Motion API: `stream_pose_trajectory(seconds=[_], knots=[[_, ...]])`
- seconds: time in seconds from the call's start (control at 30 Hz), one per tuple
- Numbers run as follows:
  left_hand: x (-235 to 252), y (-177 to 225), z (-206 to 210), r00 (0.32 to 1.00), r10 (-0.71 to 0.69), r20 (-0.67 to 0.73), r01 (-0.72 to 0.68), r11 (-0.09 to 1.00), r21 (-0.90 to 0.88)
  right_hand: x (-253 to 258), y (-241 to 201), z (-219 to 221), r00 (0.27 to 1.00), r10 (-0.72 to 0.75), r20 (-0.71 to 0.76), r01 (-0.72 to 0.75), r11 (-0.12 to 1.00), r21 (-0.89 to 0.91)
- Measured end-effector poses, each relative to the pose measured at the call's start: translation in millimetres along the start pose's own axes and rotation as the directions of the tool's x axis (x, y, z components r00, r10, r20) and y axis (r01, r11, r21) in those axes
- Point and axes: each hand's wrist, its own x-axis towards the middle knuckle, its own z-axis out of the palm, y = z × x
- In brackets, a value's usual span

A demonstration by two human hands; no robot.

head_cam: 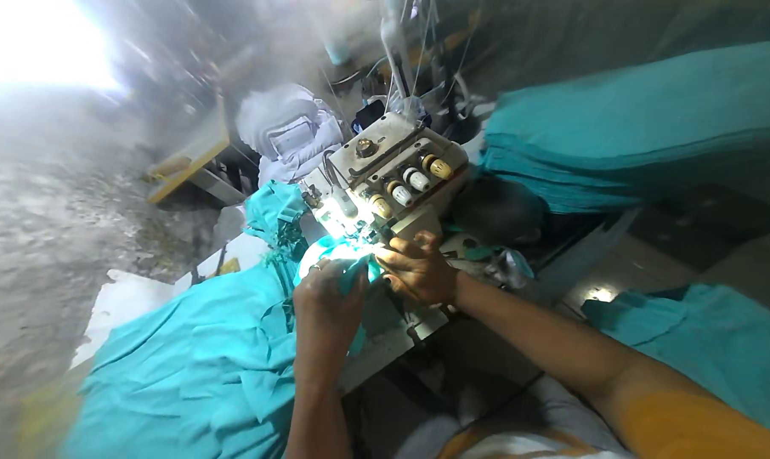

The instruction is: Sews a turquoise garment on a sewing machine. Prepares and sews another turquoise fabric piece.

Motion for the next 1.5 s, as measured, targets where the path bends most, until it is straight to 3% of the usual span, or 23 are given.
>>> stream_pose_trajectory(seconds=[0.5,0.97,1.5], knots=[[1.0,0.1,-0.6,1.000,0.005,-0.009,-0.005,1.000,0.019,3.1,-3.3,-4.1,0.983,0.148,0.111,-0.150,0.988,0.016],[-0.9,-1.8,0.0,1.000,0.004,-0.008,-0.004,1.000,0.008,5.8,-16.2,4.3,0.974,0.216,0.062,-0.215,0.976,-0.018],[-20.3,4.3,9.1,1.000,0.022,0.013,-0.022,1.000,-0.009,8.1,-28.7,4.8,0.974,0.222,0.034,-0.211,0.957,-0.197]])
